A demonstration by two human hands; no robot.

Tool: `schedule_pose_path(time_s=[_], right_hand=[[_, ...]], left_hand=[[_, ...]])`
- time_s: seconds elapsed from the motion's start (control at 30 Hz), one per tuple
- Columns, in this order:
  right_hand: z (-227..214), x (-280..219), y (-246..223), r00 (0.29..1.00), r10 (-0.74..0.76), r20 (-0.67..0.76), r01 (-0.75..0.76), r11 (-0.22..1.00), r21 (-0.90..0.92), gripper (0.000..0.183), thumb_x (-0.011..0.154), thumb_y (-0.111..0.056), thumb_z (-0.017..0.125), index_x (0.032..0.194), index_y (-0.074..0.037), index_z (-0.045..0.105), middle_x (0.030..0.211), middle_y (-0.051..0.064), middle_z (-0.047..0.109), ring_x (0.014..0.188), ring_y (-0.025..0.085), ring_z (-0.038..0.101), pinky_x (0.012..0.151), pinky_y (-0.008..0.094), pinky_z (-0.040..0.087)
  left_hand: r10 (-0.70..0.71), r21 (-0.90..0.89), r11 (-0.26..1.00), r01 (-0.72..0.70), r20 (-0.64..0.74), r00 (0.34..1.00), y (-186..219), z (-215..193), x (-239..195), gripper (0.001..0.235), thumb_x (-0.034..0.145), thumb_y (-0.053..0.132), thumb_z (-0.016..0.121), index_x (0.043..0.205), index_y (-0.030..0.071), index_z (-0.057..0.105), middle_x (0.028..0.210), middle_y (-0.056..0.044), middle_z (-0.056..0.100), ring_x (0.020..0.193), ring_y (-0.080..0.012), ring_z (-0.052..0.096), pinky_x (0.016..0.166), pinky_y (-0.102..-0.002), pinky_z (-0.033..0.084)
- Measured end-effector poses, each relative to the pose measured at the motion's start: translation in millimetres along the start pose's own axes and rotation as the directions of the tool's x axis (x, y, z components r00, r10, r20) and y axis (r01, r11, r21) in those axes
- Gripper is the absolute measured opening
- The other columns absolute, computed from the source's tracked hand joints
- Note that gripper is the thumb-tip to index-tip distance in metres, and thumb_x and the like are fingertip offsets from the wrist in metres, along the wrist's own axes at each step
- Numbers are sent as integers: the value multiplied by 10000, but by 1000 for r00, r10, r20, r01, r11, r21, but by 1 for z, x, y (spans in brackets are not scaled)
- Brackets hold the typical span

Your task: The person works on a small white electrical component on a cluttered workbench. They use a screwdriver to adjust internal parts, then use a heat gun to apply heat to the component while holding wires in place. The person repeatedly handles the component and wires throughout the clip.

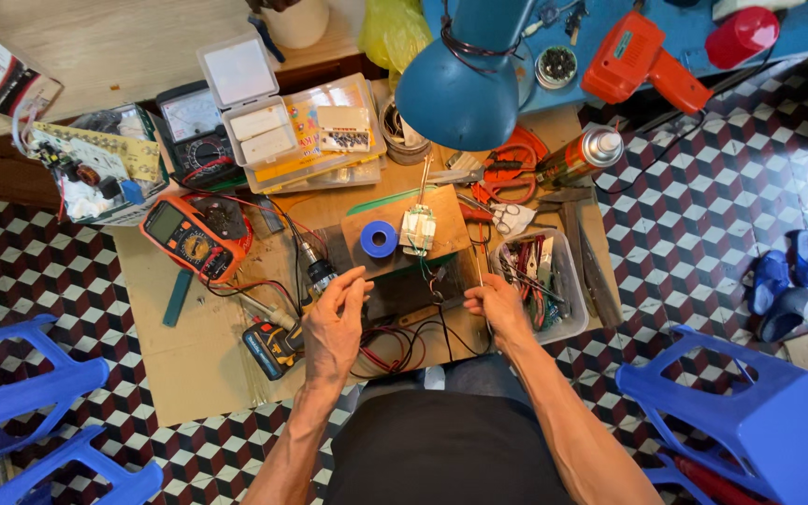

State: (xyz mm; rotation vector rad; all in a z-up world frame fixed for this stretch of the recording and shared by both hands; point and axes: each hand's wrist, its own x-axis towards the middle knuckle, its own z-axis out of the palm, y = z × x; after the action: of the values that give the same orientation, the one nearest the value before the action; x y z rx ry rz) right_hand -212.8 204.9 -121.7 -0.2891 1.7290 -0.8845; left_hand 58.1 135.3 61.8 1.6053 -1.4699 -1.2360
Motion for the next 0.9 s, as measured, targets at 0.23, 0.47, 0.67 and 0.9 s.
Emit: schedule_pose_path(time_s=[0.23,0.47,0.67,0.9], right_hand=[[16,-9,-41,949,-310,51,295,823,-486,570,899,-165,624,1428,18,516,1327,225,652,1231,305,633,1037,356,463],[3,-93,-108,924,-381,-33,358,891,-281,425,950,-233,623,1293,16,651,1057,106,725,951,187,663,851,307,522],[10,-96,-149,896,-436,85,444,885,-138,324,973,-242,633,1181,0,687,943,71,709,820,111,676,737,263,548],[30,-71,-166,955,-201,217,229,967,-112,321,978,-284,625,1089,5,709,794,60,719,556,101,606,492,250,454]], left_hand=[[269,232,941,-245,-78,960,26,43,8,405,912,206,721,1265,26,634,1239,-184,682,1071,-284,687,874,-361,583],[264,239,941,-238,-80,961,39,55,35,330,963,131,652,1271,35,584,1195,-166,645,1095,-304,649,911,-408,549],[311,364,893,-265,-73,948,27,34,42,258,957,78,648,1215,78,637,1142,-137,685,1054,-325,659,895,-427,547],[421,409,811,-418,89,903,24,26,53,584,754,13,701,1324,32,579,1359,-245,538,1236,-415,511,1011,-507,435]])
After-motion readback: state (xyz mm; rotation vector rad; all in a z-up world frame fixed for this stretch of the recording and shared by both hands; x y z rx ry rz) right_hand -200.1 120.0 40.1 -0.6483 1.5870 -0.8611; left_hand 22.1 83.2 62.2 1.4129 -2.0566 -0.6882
